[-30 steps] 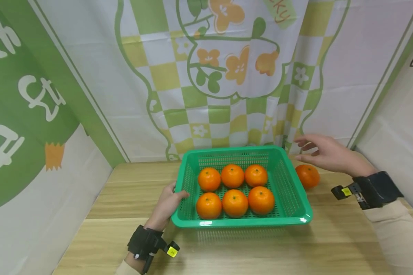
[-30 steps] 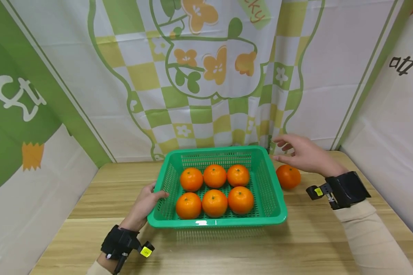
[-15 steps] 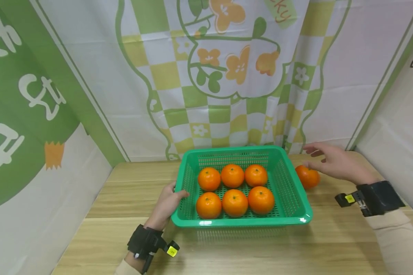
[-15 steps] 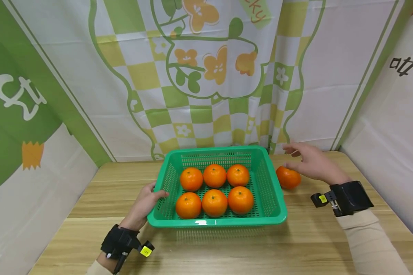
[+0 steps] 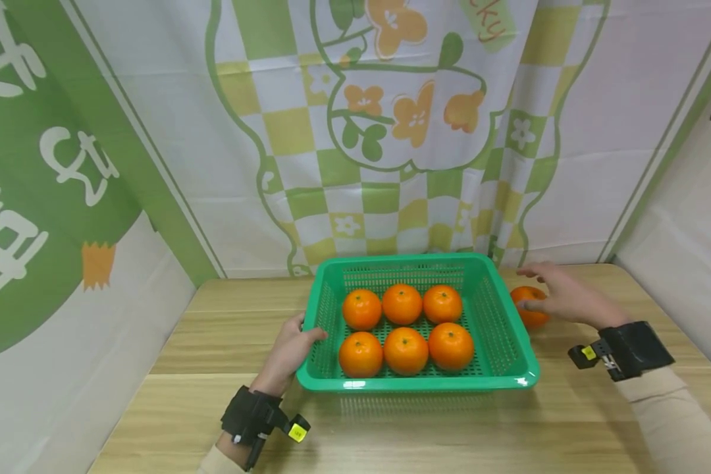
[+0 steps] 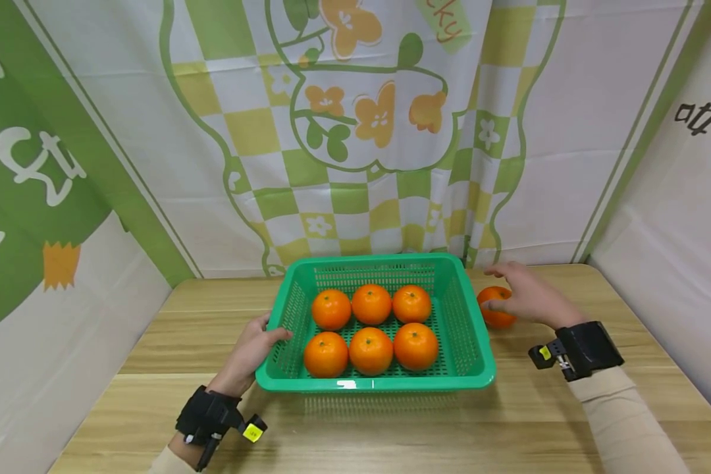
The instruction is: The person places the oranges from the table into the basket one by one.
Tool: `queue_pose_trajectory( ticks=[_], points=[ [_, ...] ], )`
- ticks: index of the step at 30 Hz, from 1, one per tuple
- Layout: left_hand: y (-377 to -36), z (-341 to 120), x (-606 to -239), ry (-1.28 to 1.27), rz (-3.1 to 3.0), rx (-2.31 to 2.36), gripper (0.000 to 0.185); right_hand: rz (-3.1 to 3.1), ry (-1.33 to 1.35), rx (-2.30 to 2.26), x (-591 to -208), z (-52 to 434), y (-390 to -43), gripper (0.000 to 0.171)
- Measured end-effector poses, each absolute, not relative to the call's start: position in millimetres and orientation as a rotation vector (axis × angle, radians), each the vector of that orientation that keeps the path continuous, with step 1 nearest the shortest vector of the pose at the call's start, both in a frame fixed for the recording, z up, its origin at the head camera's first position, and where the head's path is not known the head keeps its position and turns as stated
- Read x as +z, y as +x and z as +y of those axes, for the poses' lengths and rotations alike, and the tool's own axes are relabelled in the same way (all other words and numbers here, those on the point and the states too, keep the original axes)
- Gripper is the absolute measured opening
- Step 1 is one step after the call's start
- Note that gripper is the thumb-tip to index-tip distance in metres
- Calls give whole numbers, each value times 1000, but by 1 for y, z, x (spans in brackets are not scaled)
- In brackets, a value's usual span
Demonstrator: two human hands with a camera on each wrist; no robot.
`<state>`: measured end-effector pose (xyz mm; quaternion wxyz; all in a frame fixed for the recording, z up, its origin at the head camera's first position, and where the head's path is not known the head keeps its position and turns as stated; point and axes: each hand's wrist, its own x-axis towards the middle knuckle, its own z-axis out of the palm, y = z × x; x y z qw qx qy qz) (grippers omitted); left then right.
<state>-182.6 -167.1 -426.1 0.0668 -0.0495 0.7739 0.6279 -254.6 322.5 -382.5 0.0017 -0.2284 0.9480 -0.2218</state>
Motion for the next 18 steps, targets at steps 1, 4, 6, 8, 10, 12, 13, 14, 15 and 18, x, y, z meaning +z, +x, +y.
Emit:
queue_pose_trajectory(
  ticks=[1, 4, 6, 8, 10, 12, 13, 14, 15, 18],
  points=[
    [-183, -167, -426, -150, 2333, 1892, 50, 2976, -720, -695, -384, 322, -255, 65],
    [-183, -167, -425, -152, 2335, 1886, 50, 2977, -721, -694, -388, 321, -258, 64],
    [-183, -167, -425, -153, 2337, 1881, 49, 2975, -721, -696, -390, 321, -259, 64],
    [-183, -167, -425, -153, 2337, 1879, 49, 2970, -721, -700, -393, 321, -261, 63],
    [-183, -167, -424, -153, 2336, 1877, 49, 2963, -728, -709, -396, 322, -262, 63],
    [-183, -167, -424, -154, 2336, 1877, 50, 2958, -737, -715, -399, 322, -263, 63],
    [-183, -167, -424, -151, 2338, 1873, 50, 2956, -740, -719, -401, 323, -264, 64],
    [-183, -167, -424, -151, 2338, 1874, 50, 2959, -747, -718, -403, 323, -265, 64],
    [-183, -167, -424, -152, 2339, 1874, 50, 2959, -753, -719, -405, 323, -266, 65],
    [-182, -167, -425, -158, 2339, 1877, 51, 2961, -762, -718, -411, 323, -269, 67]
  ],
)
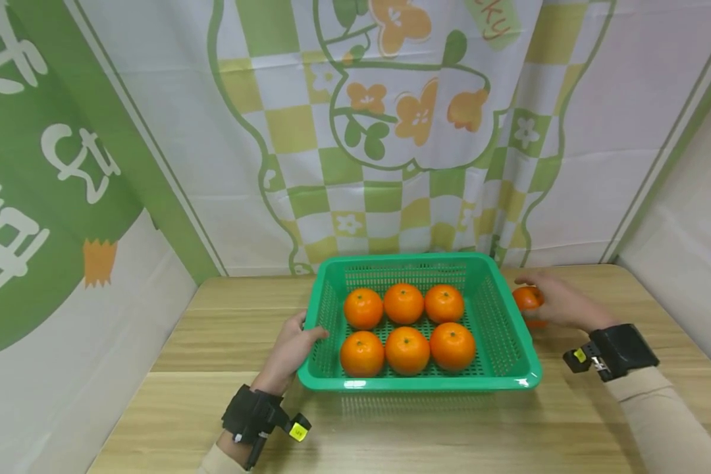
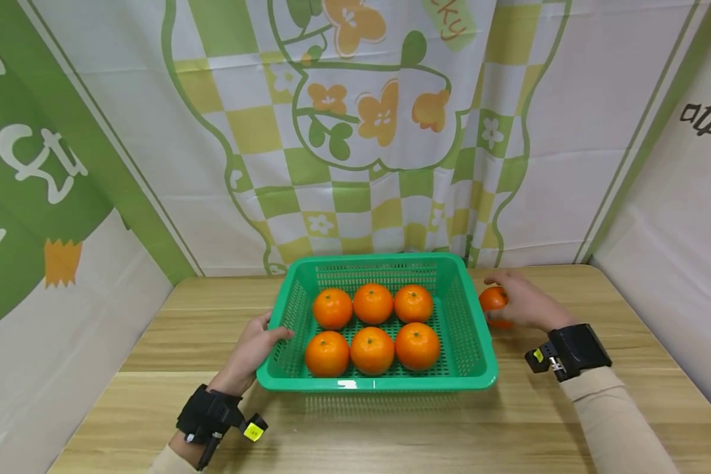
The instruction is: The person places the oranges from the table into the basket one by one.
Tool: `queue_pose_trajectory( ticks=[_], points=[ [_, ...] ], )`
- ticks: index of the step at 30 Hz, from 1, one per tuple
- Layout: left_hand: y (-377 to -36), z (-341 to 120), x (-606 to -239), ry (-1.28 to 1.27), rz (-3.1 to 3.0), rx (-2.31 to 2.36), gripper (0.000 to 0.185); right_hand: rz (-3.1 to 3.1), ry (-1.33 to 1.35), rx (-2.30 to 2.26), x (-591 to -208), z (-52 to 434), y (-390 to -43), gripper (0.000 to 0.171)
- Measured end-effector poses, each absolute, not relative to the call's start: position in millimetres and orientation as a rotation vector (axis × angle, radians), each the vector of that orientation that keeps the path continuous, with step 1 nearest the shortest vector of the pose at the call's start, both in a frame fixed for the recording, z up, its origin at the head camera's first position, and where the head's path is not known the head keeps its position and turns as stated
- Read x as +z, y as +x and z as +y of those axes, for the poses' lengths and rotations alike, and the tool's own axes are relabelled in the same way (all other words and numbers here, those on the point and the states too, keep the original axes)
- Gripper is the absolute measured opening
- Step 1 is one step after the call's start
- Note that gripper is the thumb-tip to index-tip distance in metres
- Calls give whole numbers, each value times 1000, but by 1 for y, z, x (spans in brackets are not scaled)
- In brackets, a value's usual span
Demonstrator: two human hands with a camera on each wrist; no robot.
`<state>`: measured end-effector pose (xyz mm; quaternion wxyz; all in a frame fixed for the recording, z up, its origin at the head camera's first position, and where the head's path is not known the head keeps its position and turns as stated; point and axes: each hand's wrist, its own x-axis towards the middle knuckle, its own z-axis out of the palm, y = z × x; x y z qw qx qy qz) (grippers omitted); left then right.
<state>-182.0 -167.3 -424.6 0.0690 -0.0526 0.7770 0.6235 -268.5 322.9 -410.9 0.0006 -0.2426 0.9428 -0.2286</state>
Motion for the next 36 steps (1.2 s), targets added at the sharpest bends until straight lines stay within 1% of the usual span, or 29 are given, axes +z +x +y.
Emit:
queue_pose_trajectory(
  ticks=[7, 17, 19, 28, 36],
  points=[
    [-181, -168, -424, -156, 2337, 1881, 52, 2930, -753, -751, -420, 322, -274, 64],
    [-182, -167, -424, -169, 2349, 1863, 51, 2895, -707, -779, -429, 318, -275, 53],
    [-183, -167, -424, -175, 2346, 1861, 51, 2907, -714, -774, -429, 317, -276, 52],
    [-182, -169, -426, -173, 2353, 1864, 50, 2960, -660, -760, -433, 312, -275, 62],
    [-180, -168, -427, -150, 2334, 1888, 51, 2991, -643, -761, -436, 313, -273, 54]
  ],
)
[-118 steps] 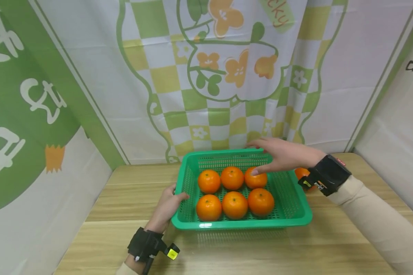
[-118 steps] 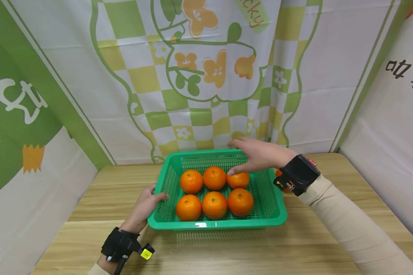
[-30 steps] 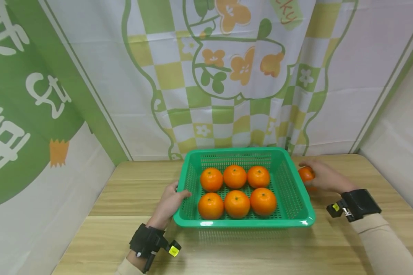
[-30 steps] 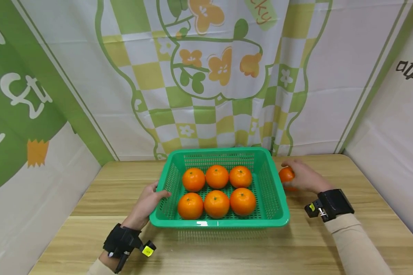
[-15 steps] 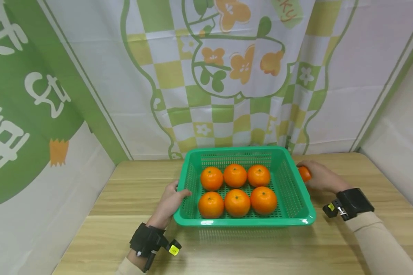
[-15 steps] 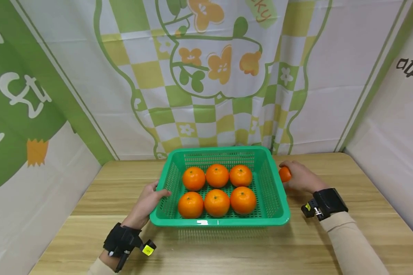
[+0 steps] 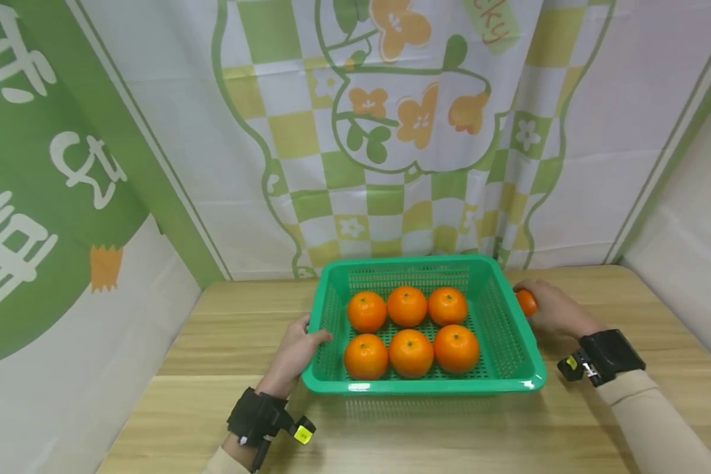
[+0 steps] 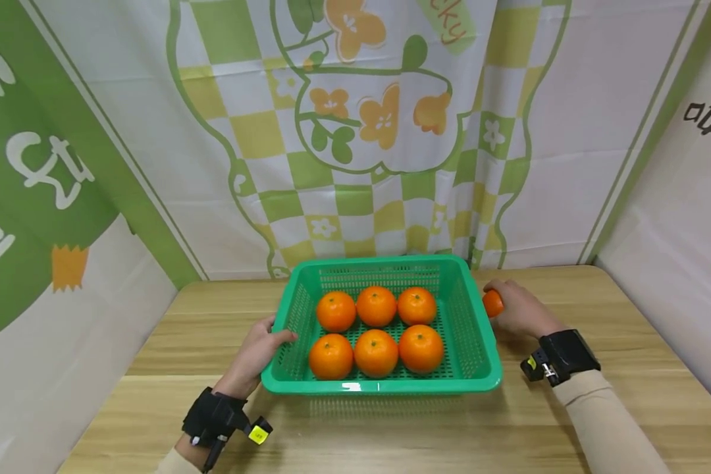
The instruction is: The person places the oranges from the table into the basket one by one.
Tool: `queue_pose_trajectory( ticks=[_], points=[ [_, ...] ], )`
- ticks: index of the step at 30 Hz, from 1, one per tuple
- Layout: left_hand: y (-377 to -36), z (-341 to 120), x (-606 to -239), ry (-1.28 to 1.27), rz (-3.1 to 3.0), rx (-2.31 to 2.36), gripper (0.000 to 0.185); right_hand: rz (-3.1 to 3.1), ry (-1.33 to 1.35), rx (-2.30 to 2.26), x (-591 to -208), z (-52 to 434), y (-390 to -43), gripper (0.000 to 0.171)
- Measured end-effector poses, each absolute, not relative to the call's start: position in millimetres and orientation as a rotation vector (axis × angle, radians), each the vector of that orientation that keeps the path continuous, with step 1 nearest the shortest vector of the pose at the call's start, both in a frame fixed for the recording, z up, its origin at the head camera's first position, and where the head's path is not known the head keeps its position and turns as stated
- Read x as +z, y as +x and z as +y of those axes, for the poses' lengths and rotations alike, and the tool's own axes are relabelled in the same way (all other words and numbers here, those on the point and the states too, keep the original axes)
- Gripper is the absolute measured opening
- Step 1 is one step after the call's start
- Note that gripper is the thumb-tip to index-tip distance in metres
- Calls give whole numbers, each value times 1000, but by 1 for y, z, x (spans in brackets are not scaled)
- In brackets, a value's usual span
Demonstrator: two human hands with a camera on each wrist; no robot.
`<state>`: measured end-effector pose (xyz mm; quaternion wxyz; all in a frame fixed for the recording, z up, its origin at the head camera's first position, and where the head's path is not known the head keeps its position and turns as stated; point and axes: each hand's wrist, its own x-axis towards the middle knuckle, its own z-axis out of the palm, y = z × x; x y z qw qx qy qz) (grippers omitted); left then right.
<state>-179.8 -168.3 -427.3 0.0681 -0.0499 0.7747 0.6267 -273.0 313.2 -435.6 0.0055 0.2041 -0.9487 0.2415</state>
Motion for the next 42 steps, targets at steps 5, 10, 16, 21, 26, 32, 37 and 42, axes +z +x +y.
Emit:
queue_pose_trajectory(
  ticks=[5, 10, 16, 21, 26, 32, 37, 42],
  points=[
    [-181, -165, -425, -139, 2333, 1892, 51, -2973, 616, 704, -435, 316, -271, 57],
    [-183, -162, -422, -126, 2356, 1886, 50, -2972, 610, 634, -435, 320, -271, 60],
    [-185, -163, -417, -120, 2376, 1882, 52, -2963, 614, 617, -434, 317, -274, 56],
    [-185, -165, -417, -120, 2378, 1873, 52, -2965, 599, 646, -436, 318, -274, 54],
    [-186, -167, -419, -126, 2379, 1874, 51, -2938, 609, 703, -440, 319, -274, 54],
    [-180, -170, -423, -135, 2363, 1882, 51, -2919, 596, 759, -445, 321, -273, 49],
    [-178, -170, -423, -142, 2365, 1890, 50, -2878, 584, 798, -448, 323, -272, 48],
    [-178, -169, -423, -136, 2357, 1904, 49, -2846, 557, 801, -444, 327, -268, 54]
  ],
)
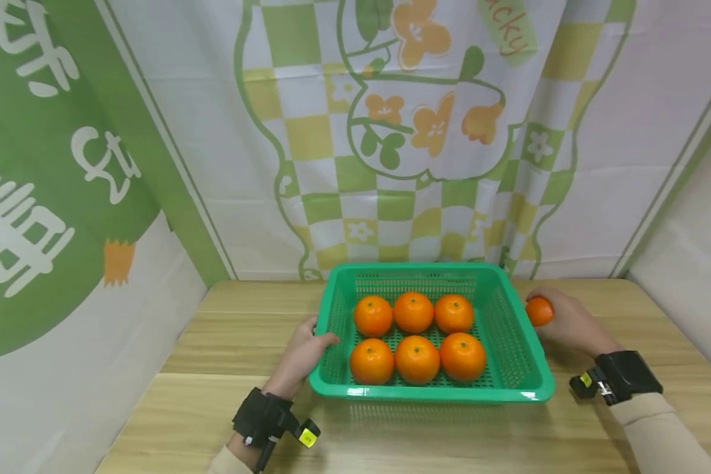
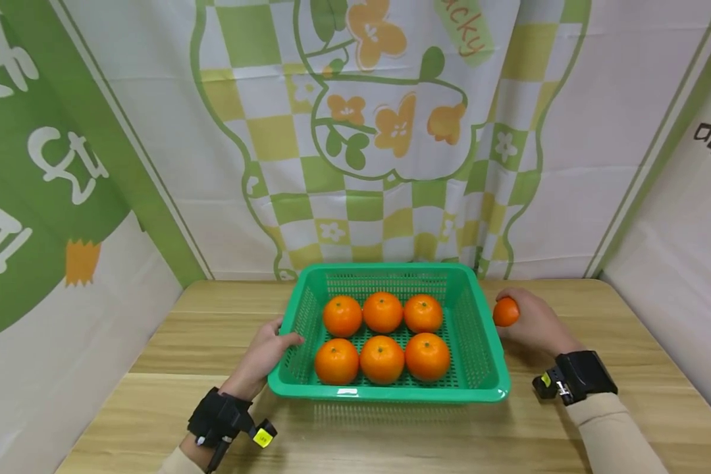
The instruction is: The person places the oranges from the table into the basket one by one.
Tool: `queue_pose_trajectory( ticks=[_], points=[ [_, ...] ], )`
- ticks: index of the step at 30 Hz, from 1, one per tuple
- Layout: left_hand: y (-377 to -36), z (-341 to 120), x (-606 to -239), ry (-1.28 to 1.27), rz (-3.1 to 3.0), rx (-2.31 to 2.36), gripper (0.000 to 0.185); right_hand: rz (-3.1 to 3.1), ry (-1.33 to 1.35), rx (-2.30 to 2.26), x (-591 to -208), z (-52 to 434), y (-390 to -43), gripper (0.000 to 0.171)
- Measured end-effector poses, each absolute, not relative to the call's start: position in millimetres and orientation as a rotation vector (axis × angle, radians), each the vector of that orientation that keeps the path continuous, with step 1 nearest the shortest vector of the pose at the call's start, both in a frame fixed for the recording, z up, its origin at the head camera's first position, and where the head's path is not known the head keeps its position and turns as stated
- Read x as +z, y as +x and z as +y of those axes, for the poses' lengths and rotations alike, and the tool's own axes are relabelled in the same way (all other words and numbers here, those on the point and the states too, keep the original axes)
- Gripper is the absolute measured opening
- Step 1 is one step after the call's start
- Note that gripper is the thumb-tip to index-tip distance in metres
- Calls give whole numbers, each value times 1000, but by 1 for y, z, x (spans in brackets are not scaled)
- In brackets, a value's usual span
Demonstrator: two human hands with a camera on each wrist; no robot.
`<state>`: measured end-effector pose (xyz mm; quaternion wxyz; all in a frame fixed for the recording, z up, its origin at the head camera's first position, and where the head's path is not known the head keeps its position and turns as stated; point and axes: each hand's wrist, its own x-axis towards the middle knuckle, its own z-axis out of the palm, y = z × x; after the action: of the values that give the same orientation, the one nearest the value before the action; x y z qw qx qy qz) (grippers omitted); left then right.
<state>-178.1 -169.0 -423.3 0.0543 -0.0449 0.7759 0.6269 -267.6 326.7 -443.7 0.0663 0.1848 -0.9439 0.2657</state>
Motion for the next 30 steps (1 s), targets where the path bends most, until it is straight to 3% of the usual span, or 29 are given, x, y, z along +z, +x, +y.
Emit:
queue_pose_trajectory(
  ticks=[14, 22, 30],
  points=[
    [-179, -169, -424, -140, 2349, 1908, 50, -2702, 546, 815, -404, 330, -257, 60],
    [-177, -168, -425, -144, 2349, 1899, 50, -2633, 493, 790, -360, 325, -245, 62],
    [-178, -168, -425, -153, 2351, 1905, 48, -2557, 646, 676, -325, 299, -235, 60]
  ],
)
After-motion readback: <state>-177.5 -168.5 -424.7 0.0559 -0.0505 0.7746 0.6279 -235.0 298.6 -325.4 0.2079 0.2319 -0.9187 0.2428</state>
